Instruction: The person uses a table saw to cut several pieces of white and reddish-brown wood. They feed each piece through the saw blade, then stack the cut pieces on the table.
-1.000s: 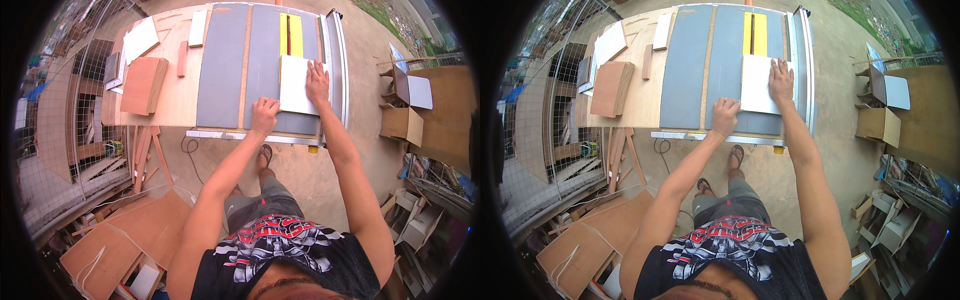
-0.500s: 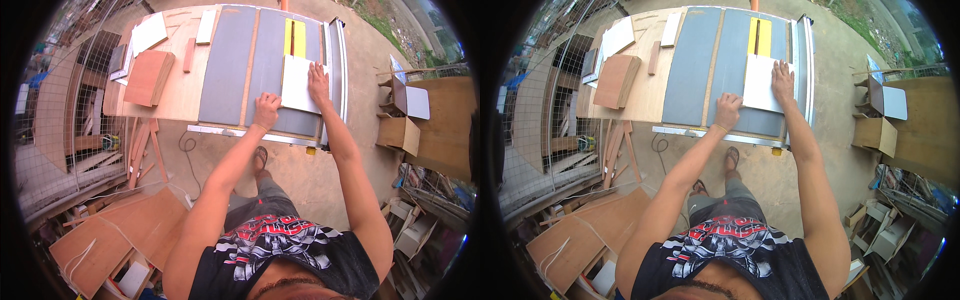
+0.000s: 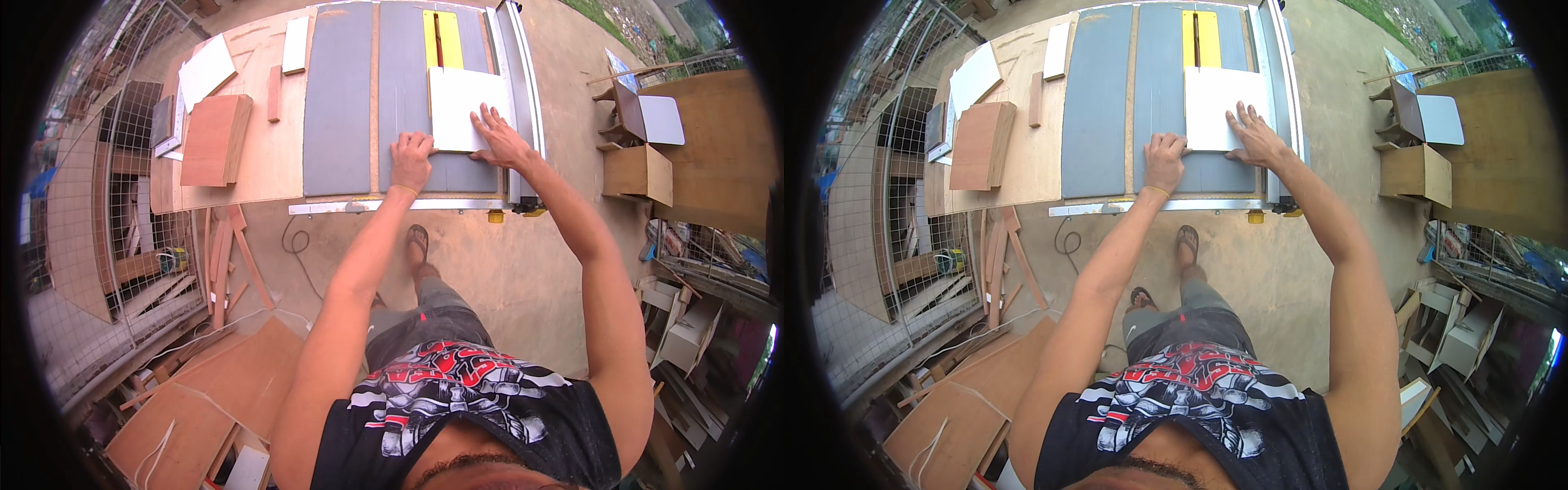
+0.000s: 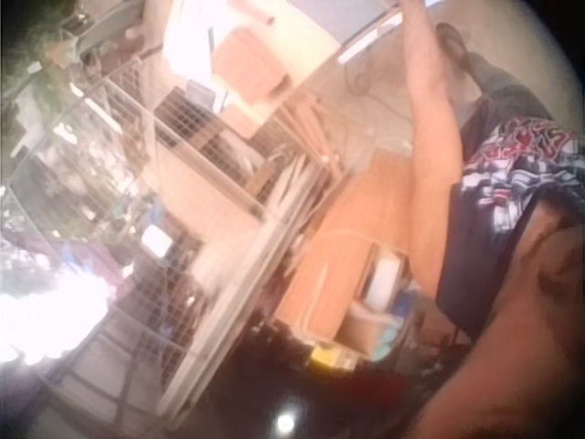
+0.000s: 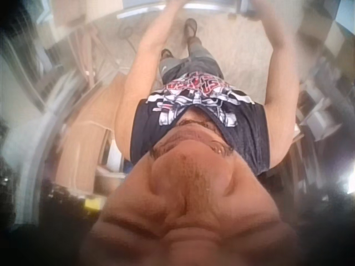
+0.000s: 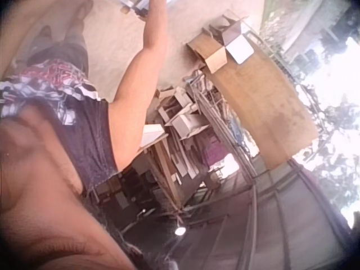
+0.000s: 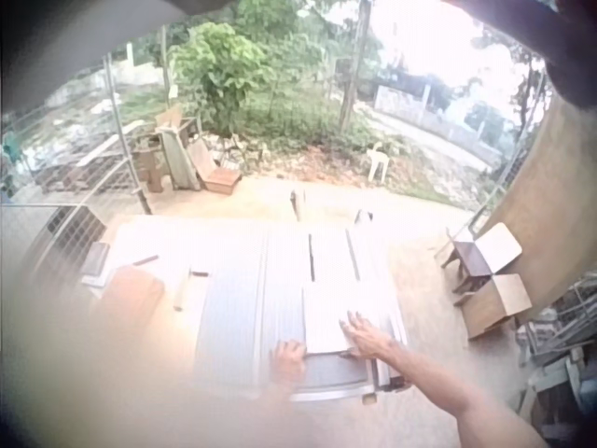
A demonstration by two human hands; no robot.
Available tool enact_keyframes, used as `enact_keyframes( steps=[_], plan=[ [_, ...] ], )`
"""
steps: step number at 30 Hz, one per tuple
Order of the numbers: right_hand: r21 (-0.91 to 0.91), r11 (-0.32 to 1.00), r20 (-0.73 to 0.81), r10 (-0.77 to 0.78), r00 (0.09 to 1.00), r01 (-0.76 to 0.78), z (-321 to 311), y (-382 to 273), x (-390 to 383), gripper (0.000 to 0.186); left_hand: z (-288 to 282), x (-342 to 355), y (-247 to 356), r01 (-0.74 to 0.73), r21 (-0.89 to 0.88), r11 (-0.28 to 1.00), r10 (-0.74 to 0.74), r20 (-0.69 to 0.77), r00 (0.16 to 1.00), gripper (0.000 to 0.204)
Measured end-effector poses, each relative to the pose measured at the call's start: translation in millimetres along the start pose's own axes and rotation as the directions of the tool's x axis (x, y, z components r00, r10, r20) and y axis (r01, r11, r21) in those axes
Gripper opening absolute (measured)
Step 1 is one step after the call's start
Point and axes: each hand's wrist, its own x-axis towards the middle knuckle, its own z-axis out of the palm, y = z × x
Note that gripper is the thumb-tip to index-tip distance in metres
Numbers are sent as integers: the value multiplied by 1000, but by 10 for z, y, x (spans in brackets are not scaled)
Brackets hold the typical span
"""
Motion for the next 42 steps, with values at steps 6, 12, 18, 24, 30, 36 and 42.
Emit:
enact_keyframes(
  steps=[6, 12, 18, 24, 30, 36, 42],
  plan=[
    [36, 999, 5, 14, 1000, -14, -68, -48, 7, 104, -2, 32, -46, 0, 6, 1000, 0, 2, 1000, 16],
    [58, 997, 34, 53, 998, -55, -195, -68, 58, 104, 11, 123, -58, 13, 16, 1000, -13, 12, 1000, 13],
    [108, 993, -13, 48, 999, -47, -152, 30, 149, 106, 19, 221, -72, 14, 8, 1000, -14, -6, 1000, 11],
    [111, 990, 15, 81, 997, -82, -130, 110, 266, 111, 59, 327, -105, 13, 51, 999, -14, 25, 1000, 9],
    [112, 993, -22, 51, 998, -48, -244, 109, 348, 108, 117, 422, -188, 24, 52, 998, -24, -4, 1000, 9],
    [127, 990, -20, 71, 997, -67, -267, 170, 423, 110, 140, 524, -213, 37, 51, 998, -37, -1, 999, 13],
    [124, 989, -18, 89, 996, -86, -282, 204, 517, 108, 162, 610, -230, 42, 75, 996, -41, -12, 999, 11]
  ],
)
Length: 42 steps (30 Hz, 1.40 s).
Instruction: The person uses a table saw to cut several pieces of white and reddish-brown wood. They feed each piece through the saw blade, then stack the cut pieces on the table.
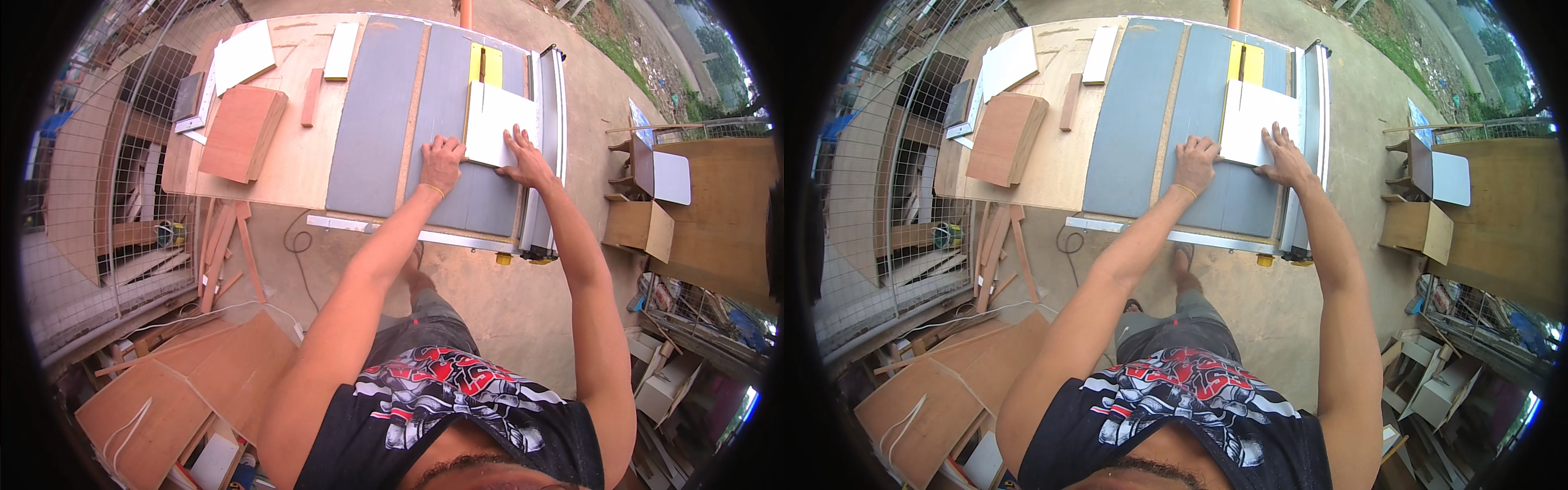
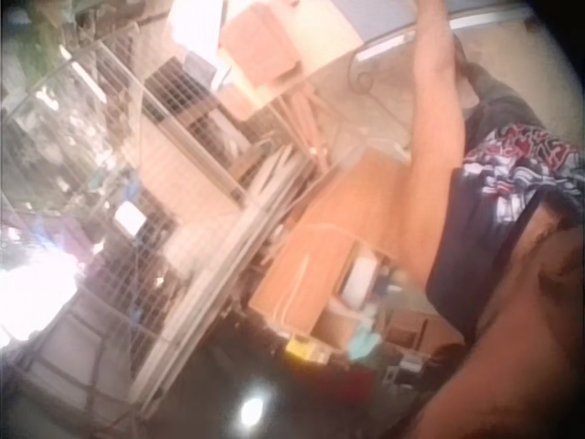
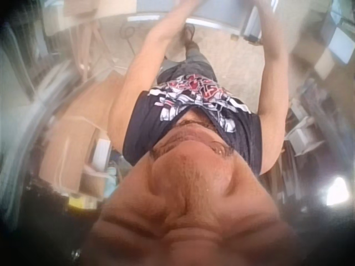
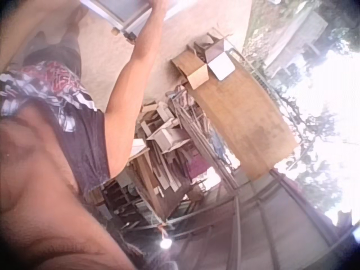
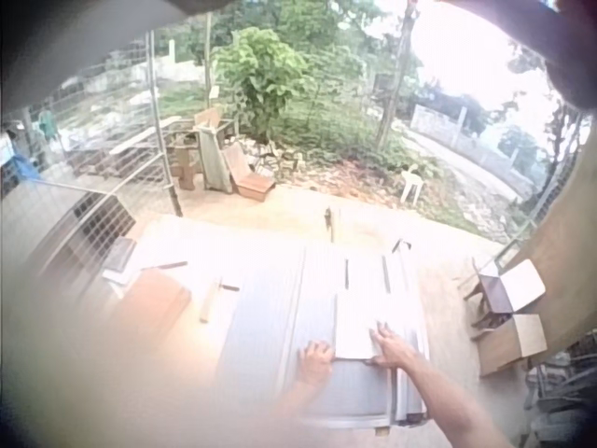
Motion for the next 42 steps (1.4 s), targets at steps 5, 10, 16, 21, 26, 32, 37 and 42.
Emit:
enact_keyframes(
  steps=[5, 10, 16, 21, 26, 32, 37, 42],
  plan=[
    [4, 1000, -19, 6, 1000, -6, 0, 56, 92, 109, 42, 73, -26, 2, -11, 1000, -2, -2, 1000, 11],
    [14, 1000, -12, 4, 1000, -4, -16, 105, 171, 110, 19, 153, -27, -2, 6, 1000, 1, 17, 1000, 12],
    [16, 1000, -21, 5, 1000, -5, -47, 131, 246, 111, 5, 247, -39, 8, -17, 1000, -7, 34, 999, 14],
    [13, 1000, -23, 11, 1000, -11, -85, 125, 308, 111, 43, 302, -68, 26, -18, 999, -26, 35, 999, 15],
    [24, 1000, -49, -7, 999, 8, -90, 208, 380, 110, 54, 374, -63, 30, -19, 999, -29, 31, 999, 13],
    [13, 1000, -45, 9, 999, -8, -166, 161, 428, 110, 143, 426, -128, 28, -21, 999, -27, 5, 1000, 12],
    [16, 1000, -68, -17, 998, 18, -156, 228, 504, 110, 175, 486, -157, 29, -20, 999, -29, -8, 1000, 9],
    [4, 1000, -76, -3, 997, 3, -144, 258, 566, 113, 177, 544, -160, 35, -18, 999, -35, 14, 999, 9]
  ],
)
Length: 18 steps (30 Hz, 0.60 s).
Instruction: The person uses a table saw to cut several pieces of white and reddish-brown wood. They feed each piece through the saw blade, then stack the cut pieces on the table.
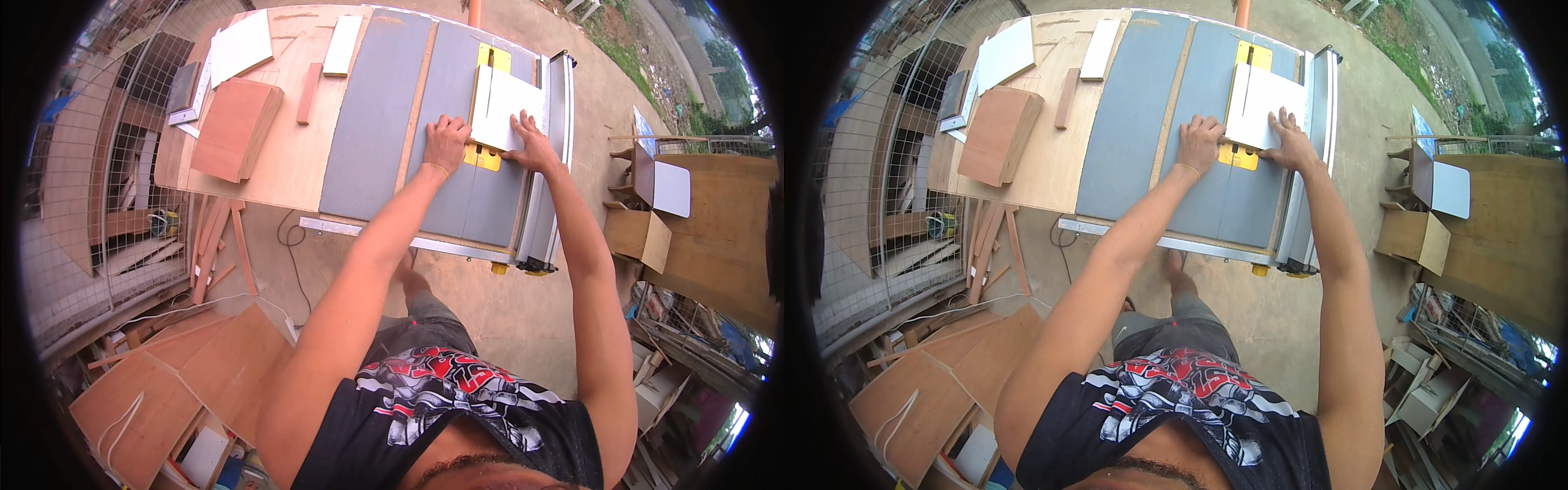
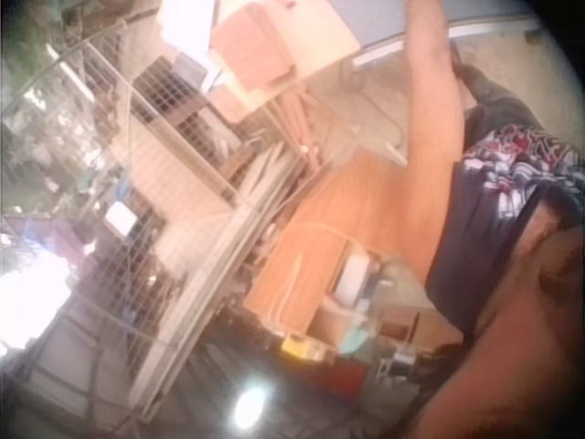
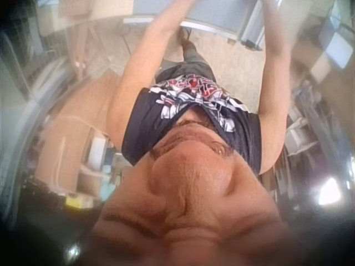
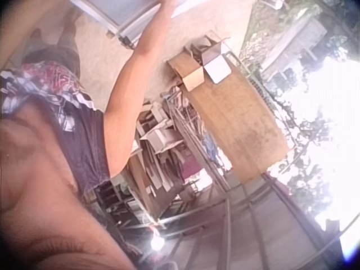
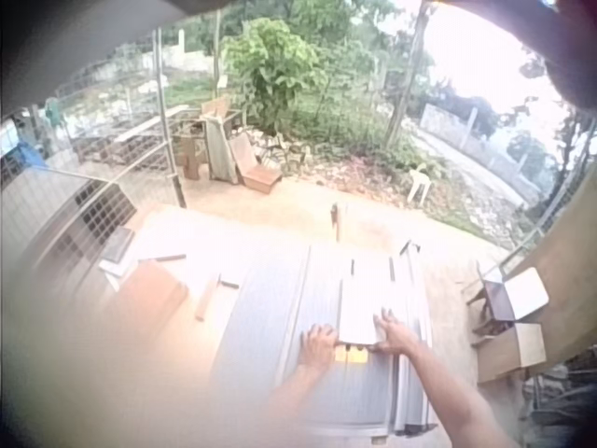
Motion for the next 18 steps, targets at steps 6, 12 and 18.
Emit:
enact_keyframes(
  steps=[6, 12, 18],
  plan=[
    [-12, 1000, 10, 17, 1000, -17, -6, 33, 67, 113, 6, 60, -5, 4, -9, 1000, -4, 4, 1000, 10],
    [-10, 999, 14, 34, 999, -33, -12, 46, 141, 115, 25, 114, -31, 12, 2, 1000, -12, 0, 1000, 11],
    [-16, 999, 14, 41, 999, -41, -24, 62, 188, 115, 30, 168, -31, 17, 15, 1000, -17, 17, 1000, 10]
  ],
)
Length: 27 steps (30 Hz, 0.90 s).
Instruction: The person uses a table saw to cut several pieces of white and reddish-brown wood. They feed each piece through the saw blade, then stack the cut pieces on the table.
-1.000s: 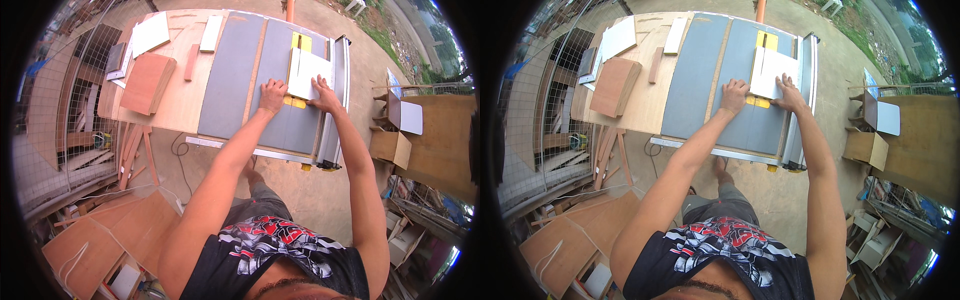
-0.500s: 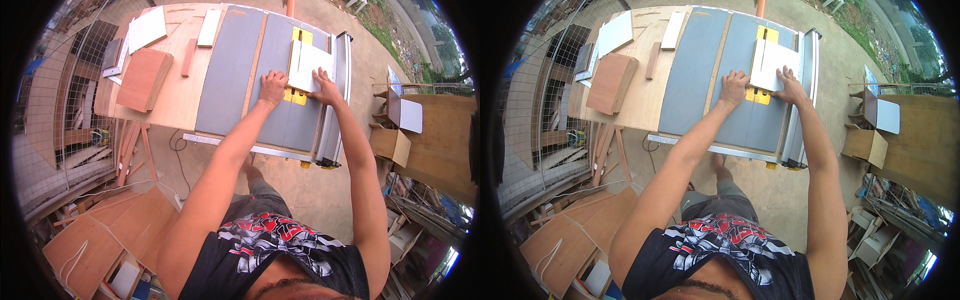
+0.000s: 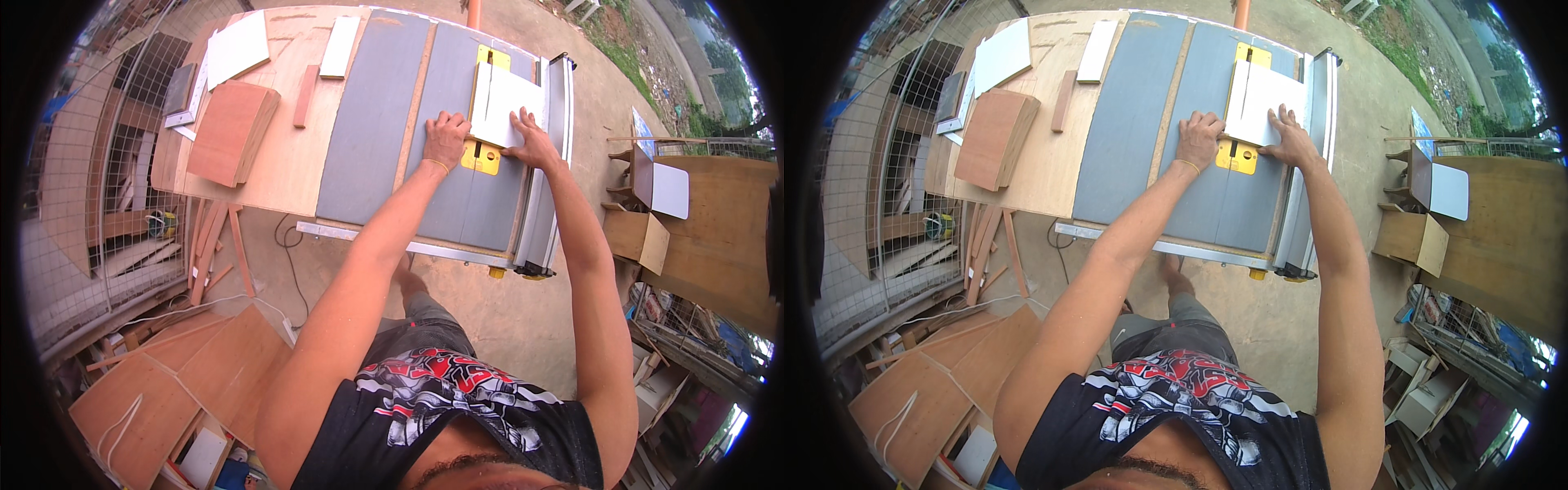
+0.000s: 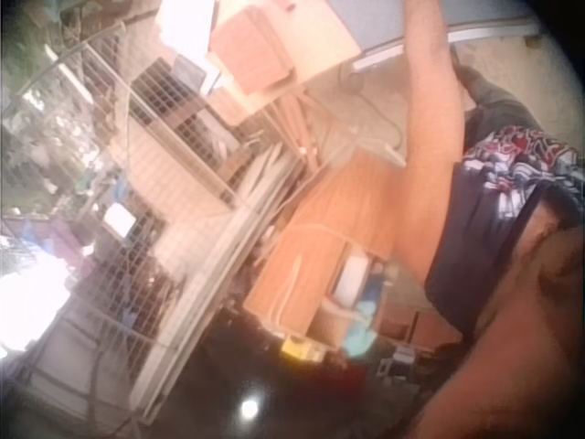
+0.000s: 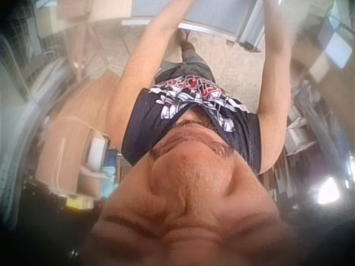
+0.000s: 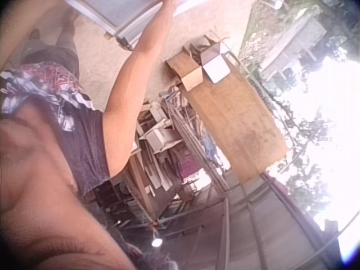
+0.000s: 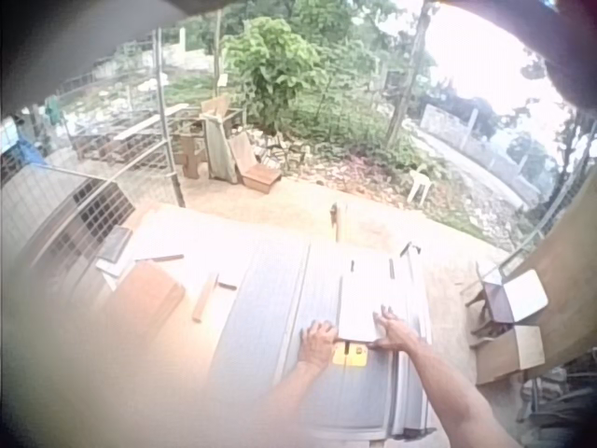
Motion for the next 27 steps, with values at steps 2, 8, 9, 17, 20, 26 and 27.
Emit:
enact_keyframes(
  steps=[2, 8, 9, 17, 20, 26, 27],
  plan=[
    [10, 1000, -5, -8, 1000, 8, -15, 8, 13, 114, 6, 14, -9, 2, -2, 1000, -2, 1, 1000, 10],
    [8, 1000, -10, -4, 1000, 4, -42, 17, 32, 113, 18, 64, -10, 4, -2, 1000, -4, 14, 1000, 9],
    [8, 1000, -13, -8, 1000, 8, -43, 18, 46, 113, 30, 70, -18, 10, 5, 1000, -10, 17, 1000, 9],
    [-2, 1000, -14, -18, 1000, 18, -41, 61, 127, 114, 85, 121, -65, 7, -12, 1000, -7, -13, 1000, 10],
    [1, 1000, -13, -21, 1000, 21, -41, 58, 146, 114, 78, 138, -70, 8, 6, 1000, -8, -15, 1000, 10],
    [11, 999, -32, -46, 998, 46, -33, 121, 203, 113, 85, 187, -76, 17, -33, 999, -17, -13, 1000, 11],
    [13, 999, -27, -43, 999, 43, -45, 120, 204, 113, 91, 195, -79, 16, -34, 999, -16, -13, 1000, 11]
  ],
)
